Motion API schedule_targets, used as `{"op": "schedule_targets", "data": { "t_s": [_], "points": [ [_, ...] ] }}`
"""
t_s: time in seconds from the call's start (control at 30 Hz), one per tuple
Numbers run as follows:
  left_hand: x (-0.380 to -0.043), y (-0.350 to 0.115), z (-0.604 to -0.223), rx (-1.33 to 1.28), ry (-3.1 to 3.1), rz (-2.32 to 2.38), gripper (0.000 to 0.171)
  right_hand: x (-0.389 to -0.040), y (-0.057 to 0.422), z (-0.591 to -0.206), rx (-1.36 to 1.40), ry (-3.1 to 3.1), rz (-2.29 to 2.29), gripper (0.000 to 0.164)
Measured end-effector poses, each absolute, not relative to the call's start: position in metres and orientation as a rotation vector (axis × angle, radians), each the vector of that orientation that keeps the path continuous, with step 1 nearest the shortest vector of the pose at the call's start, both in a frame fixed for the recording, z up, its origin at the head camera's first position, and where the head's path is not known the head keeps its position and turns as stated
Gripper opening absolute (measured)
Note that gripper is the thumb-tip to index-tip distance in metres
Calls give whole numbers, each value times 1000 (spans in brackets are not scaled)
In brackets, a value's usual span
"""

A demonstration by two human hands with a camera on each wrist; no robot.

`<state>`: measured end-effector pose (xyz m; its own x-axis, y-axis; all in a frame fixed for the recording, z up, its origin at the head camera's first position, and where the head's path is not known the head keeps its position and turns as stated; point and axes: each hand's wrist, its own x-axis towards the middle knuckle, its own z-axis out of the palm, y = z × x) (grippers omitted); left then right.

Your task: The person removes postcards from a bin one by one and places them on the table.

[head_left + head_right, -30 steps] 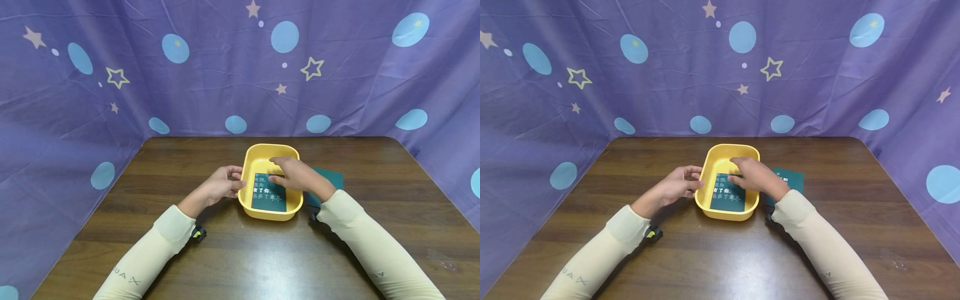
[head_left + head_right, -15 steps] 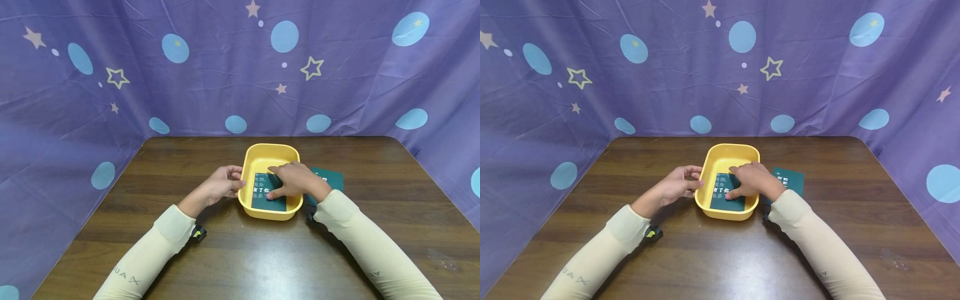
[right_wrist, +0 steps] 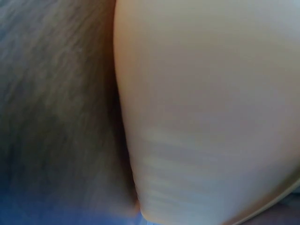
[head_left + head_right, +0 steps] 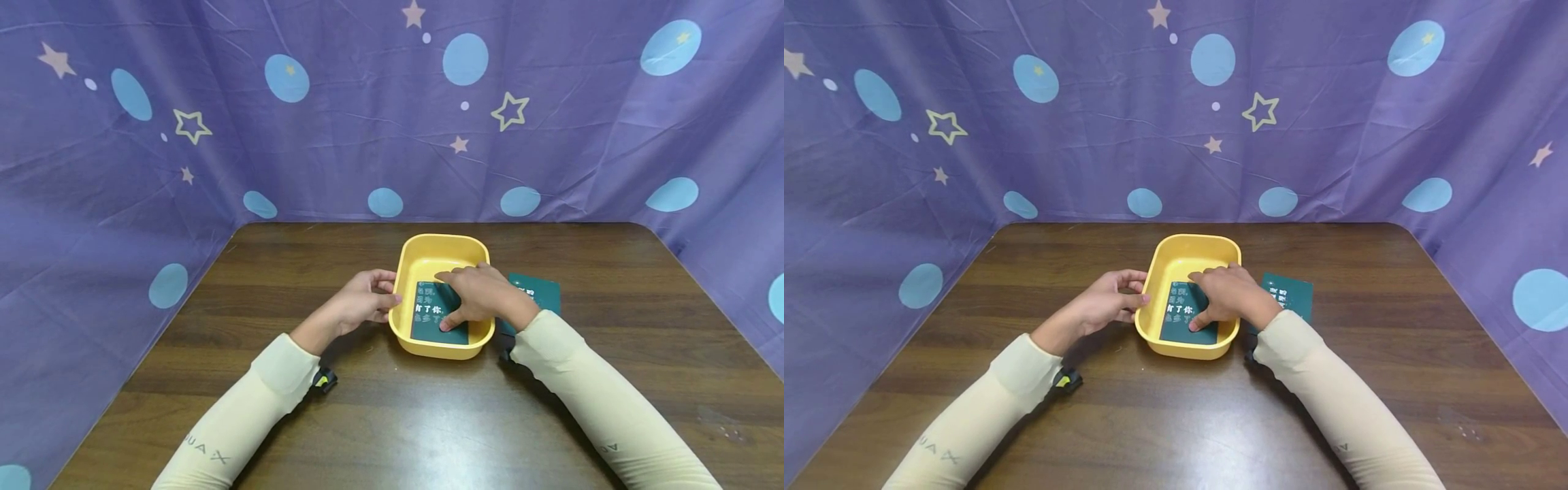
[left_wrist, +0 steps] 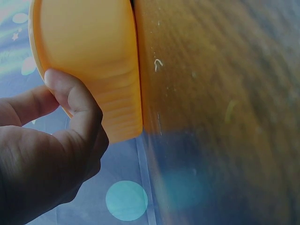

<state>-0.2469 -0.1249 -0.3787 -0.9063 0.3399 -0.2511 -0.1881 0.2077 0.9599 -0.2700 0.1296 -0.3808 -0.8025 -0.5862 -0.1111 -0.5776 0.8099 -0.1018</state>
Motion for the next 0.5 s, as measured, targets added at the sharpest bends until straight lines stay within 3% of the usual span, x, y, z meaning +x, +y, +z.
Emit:
{"op": "schedule_targets", "data": {
  "t_s": [0.5],
  "points": [
    [-248,-125,-379,131,2078,1744,54,-269,131,-380,-914,2883,-144,109]
  ]
}}
